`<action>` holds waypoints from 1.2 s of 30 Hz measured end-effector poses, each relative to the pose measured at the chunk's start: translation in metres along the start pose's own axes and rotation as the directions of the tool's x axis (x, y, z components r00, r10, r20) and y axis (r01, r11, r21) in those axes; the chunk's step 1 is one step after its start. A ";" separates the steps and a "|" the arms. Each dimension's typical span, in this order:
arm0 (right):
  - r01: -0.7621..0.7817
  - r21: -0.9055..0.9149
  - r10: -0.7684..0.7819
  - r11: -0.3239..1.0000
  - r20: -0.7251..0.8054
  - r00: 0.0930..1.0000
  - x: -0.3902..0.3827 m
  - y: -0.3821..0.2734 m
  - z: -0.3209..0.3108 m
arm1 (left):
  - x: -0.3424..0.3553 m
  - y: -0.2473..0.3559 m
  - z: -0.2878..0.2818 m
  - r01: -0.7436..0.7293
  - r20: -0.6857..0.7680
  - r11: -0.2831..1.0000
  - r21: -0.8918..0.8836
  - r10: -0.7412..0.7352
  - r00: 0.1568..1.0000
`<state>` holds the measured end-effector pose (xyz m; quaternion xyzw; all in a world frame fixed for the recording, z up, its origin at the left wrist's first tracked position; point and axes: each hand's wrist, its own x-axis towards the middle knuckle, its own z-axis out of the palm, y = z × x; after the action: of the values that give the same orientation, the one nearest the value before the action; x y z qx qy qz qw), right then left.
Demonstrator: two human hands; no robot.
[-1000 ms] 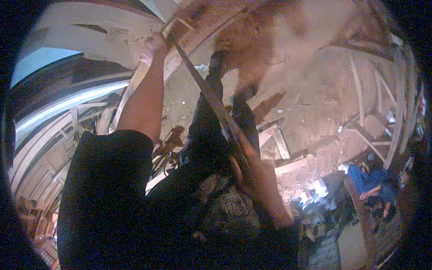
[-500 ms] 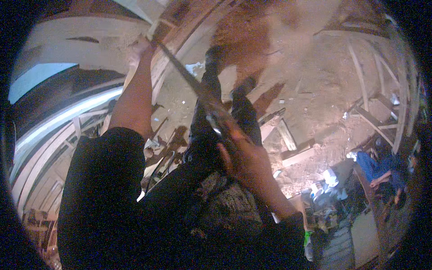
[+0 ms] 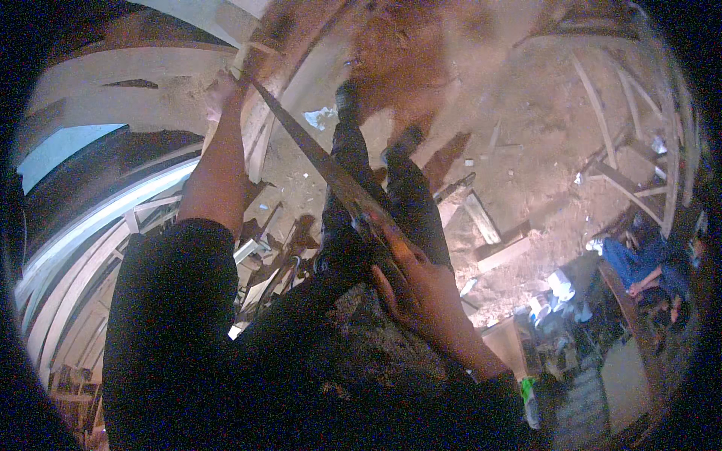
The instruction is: The person sits on the floor of a workshop and uses a hand saw to cut a small block of wood. They hold the wood steady with one hand and saw with the other, producing sawdust. The person then repositions the wood and continues sawing.
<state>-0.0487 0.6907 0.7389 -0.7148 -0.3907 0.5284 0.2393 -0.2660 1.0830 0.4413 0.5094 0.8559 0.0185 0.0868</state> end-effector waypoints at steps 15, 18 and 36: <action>0.059 -0.070 -0.056 0.996 0.042 0.998 0.042 0.003 0.005 | 0.052 -0.042 0.036 0.126 0.044 0.957 -0.263 -0.119 0.992; 0.158 -0.082 -0.166 0.984 -0.110 0.980 0.001 0.024 0.005 | -0.012 0.005 -0.026 0.004 0.007 1.000 0.004 -0.004 1.000; 0.065 -0.130 -0.075 0.989 -0.077 0.994 0.003 0.030 0.001 | 0.035 -0.006 0.029 -0.062 0.114 0.996 0.060 0.055 0.992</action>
<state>-0.0402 0.6755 0.7148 -0.7354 -0.4381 0.4642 0.2275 -0.2824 1.1088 0.4079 0.5370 0.8346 -0.0347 0.1179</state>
